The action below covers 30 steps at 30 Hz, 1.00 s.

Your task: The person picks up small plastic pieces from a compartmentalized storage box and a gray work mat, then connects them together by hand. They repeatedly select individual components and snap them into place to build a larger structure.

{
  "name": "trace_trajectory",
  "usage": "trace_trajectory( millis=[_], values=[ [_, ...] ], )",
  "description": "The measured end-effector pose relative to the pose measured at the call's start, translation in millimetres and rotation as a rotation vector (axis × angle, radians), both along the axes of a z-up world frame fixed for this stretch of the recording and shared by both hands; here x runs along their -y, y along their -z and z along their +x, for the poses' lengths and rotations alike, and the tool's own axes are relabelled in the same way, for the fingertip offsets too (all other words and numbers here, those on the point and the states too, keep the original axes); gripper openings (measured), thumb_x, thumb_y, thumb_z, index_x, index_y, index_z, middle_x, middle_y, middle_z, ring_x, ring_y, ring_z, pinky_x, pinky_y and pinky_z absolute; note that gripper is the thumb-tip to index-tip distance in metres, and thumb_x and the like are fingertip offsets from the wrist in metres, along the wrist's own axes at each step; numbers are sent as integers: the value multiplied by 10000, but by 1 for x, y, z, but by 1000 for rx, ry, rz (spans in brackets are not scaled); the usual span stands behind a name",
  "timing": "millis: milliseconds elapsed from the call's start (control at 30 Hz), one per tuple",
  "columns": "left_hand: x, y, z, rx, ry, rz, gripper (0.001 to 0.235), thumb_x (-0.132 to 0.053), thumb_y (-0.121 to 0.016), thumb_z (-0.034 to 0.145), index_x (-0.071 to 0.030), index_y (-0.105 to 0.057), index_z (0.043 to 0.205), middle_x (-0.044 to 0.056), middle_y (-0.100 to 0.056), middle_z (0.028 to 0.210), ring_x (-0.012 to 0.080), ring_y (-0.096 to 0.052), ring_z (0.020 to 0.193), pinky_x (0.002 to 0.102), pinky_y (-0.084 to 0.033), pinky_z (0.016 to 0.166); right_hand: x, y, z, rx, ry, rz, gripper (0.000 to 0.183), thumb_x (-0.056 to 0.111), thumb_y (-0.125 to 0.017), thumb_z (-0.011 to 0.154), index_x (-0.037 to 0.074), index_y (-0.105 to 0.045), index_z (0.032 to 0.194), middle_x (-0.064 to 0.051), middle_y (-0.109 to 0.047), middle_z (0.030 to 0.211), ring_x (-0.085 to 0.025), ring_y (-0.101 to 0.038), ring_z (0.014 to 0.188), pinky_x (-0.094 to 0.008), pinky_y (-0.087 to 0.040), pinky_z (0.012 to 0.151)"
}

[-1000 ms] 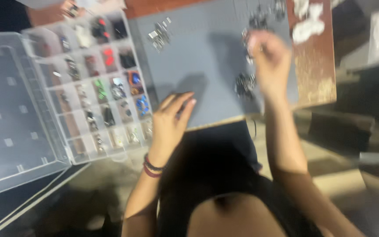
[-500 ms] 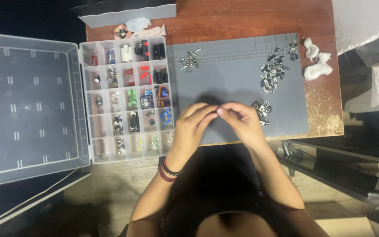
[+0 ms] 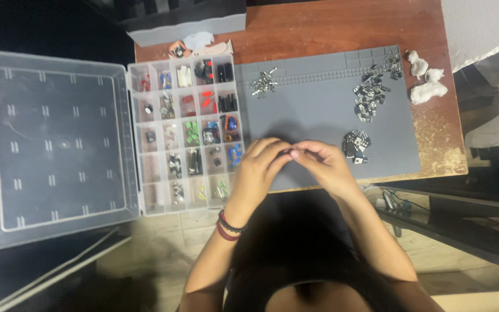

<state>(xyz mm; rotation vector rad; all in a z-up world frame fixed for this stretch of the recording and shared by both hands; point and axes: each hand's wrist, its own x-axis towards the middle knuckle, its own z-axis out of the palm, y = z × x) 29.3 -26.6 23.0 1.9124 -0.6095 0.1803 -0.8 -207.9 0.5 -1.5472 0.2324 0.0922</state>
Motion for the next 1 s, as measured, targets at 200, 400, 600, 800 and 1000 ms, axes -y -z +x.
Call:
trace_trajectory(
  millis=[200,400,600,800,1000],
  values=[
    [-10,3,11,90,15,40,167,-184,-708,970,-88,-705,1107,96,-688,1006,329,-694,961,422,-576,862,-9,8,8,5,38,3,179,105,-779,929,-18,-782,1059,-127,-725,875,-185,-681,924,-402,-570,914],
    [-21,4,19,57,63,14,156,-179,-709,967,-89,-694,1094,85,-682,983,332,-695,970,418,-573,860,-15,7,13,-80,42,-6,265,125,-796,901,-29,-771,1115,-147,-725,928,-213,-693,952,-412,-561,942],
    [-16,1,24,59,77,87,145,-217,-710,965,-100,-701,1052,60,-681,962,304,-700,946,396,-574,840,-6,20,14,-169,37,15,255,151,-764,931,-18,-780,1121,-157,-747,949,-234,-695,986,-425,-553,957],
    [-6,6,23,66,39,80,134,-217,-711,961,-105,-696,1033,60,-679,956,309,-700,939,400,-574,816,4,31,20,-131,34,59,222,66,-809,875,-25,-786,1075,-126,-740,890,-200,-735,918,-379,-580,922],
    [15,1,25,114,-22,92,132,-203,-707,958,-88,-711,1023,95,-678,957,330,-687,895,422,-559,792,21,11,29,-115,34,71,212,56,-828,859,-28,-797,1052,-104,-734,863,-174,-725,865,-348,-595,886]
  ],
)
